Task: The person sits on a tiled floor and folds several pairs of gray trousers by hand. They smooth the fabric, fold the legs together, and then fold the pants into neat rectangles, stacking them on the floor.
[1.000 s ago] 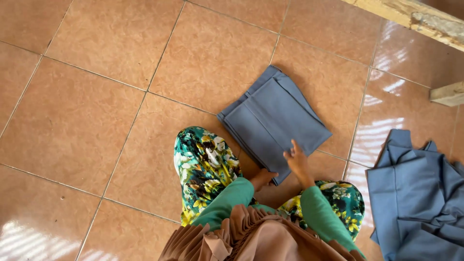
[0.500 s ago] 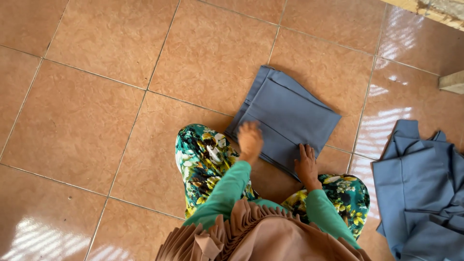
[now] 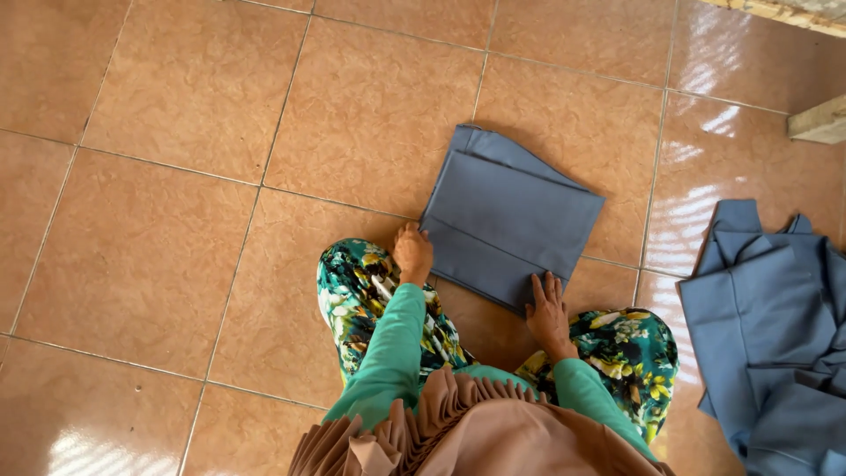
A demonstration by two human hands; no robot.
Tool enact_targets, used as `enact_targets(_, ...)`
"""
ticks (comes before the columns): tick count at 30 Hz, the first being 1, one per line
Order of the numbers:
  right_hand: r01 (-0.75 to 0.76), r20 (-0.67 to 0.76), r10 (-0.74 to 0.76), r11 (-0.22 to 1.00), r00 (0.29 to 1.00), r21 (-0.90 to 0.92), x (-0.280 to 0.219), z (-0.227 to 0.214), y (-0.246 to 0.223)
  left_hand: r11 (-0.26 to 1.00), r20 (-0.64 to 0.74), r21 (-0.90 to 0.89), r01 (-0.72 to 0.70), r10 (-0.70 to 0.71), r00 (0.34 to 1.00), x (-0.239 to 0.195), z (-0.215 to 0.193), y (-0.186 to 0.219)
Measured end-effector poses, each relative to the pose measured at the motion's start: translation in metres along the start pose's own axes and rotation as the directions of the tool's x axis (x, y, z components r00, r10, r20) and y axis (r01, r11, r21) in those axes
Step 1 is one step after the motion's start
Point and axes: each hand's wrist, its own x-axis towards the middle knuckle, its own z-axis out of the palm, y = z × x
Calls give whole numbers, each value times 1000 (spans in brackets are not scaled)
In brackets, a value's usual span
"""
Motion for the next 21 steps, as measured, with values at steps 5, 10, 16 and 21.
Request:
enact_targets(5,-15,63,16,1000,998,-11,1,2,5,998,44,66,12,-15,999,7,11,-7)
enact_targets(10,-23,28,28,987,999,-158,8,-8,18,991,268,-61,123,-103,958,29,64,-40)
enact_targets(16,-49,108,58,995,992,-87,6,-29,19,650,627,-452,611,-255,736,-70,-89,67)
enact_targets(21,-35,108,45,995,993,-92,-14,-31,0,-138,765,-645,752,-123,633,-109,-84,75)
